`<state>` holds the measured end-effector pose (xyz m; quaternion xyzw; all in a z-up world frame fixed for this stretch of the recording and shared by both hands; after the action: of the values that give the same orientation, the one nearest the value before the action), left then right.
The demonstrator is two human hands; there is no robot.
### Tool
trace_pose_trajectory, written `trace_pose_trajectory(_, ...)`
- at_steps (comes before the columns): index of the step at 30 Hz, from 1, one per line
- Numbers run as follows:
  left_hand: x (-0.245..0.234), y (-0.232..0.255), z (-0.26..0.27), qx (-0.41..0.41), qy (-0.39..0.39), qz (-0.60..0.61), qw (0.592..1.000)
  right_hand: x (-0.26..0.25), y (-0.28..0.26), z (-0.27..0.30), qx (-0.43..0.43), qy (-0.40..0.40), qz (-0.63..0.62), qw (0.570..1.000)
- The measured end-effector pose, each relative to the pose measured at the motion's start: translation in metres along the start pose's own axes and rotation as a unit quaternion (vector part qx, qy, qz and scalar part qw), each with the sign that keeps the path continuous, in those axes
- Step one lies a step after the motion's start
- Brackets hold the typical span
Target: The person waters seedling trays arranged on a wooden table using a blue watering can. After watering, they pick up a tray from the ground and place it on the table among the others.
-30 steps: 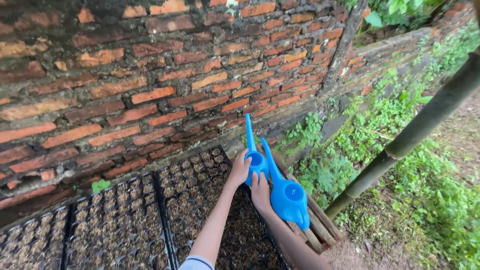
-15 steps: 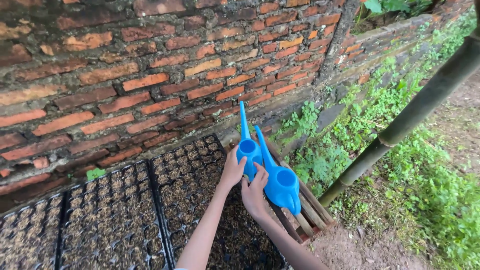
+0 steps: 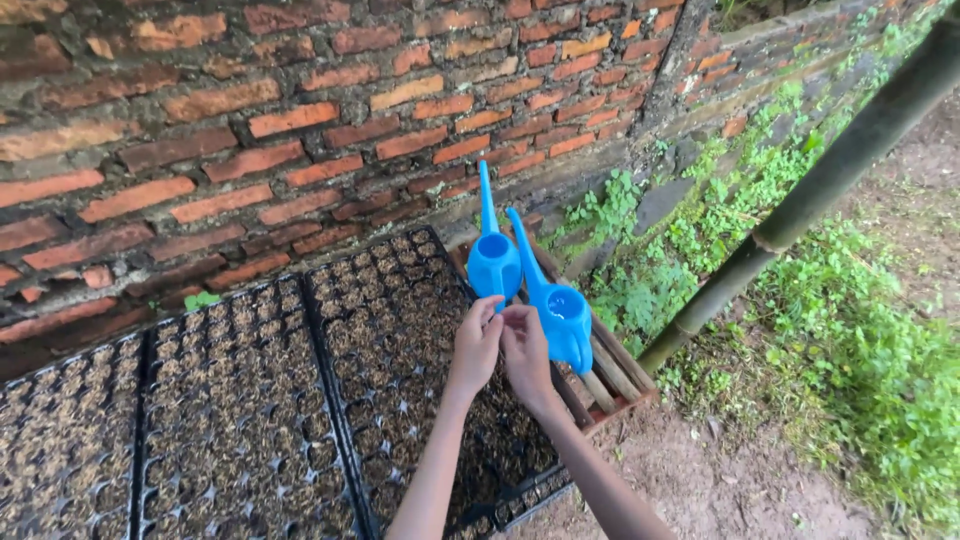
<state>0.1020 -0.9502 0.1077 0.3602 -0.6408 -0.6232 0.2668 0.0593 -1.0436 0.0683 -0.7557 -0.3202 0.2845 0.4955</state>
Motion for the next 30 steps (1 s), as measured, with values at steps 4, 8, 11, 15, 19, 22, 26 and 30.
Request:
trace_pose_trajectory(4,0.006,0.001,0.056,0.036,0.131,0.078,0.988,-0.021,-0.027,0.032,-0.002,-0.045,-0.082,0.996)
trace_pose_trajectory(8,0.022,0.007,0.122,0.089,0.177,0.122,0.972,-0.053,-0.029,0.085,0.054,-0.023,-0.196,0.979)
trace_pose_trajectory(11,0.029,0.009,0.165,0.143,0.172,0.077,0.972,-0.079,-0.033,0.135,0.050,0.006,-0.191,0.980)
trace_pose_trajectory(15,0.059,-0.034,0.199,0.121,0.104,0.078,0.984,-0.114,-0.013,0.196,0.072,0.058,-0.068,0.993)
trace_pose_trajectory(19,0.095,-0.059,0.201,0.131,0.097,0.035,0.986,-0.126,-0.017,0.214,0.068,0.063,0.014,0.996)
trace_pose_trajectory(22,0.132,-0.085,0.197,0.158,0.059,-0.016,0.986,-0.134,0.015,0.224,0.127,0.046,0.107,0.985)
trace_pose_trajectory(26,0.166,-0.162,0.200,0.117,0.012,-0.054,0.992,-0.152,0.108,0.247,0.198,0.104,0.138,0.965)
trace_pose_trajectory(30,0.176,-0.347,0.195,-0.014,0.063,-0.131,0.989,-0.162,0.286,0.287,0.289,0.147,0.105,0.940)
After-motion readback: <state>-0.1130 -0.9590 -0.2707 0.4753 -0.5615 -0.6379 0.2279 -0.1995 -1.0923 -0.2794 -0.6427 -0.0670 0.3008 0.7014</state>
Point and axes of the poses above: each hand's wrist, its own z-axis away from the middle knuckle, its own x-axis out of the palm, y = z × x, the point moved 8 cm from there along -z, towards the middle knuckle, and after that the axes turned 2 degrees about z, right-handed, at the moved point
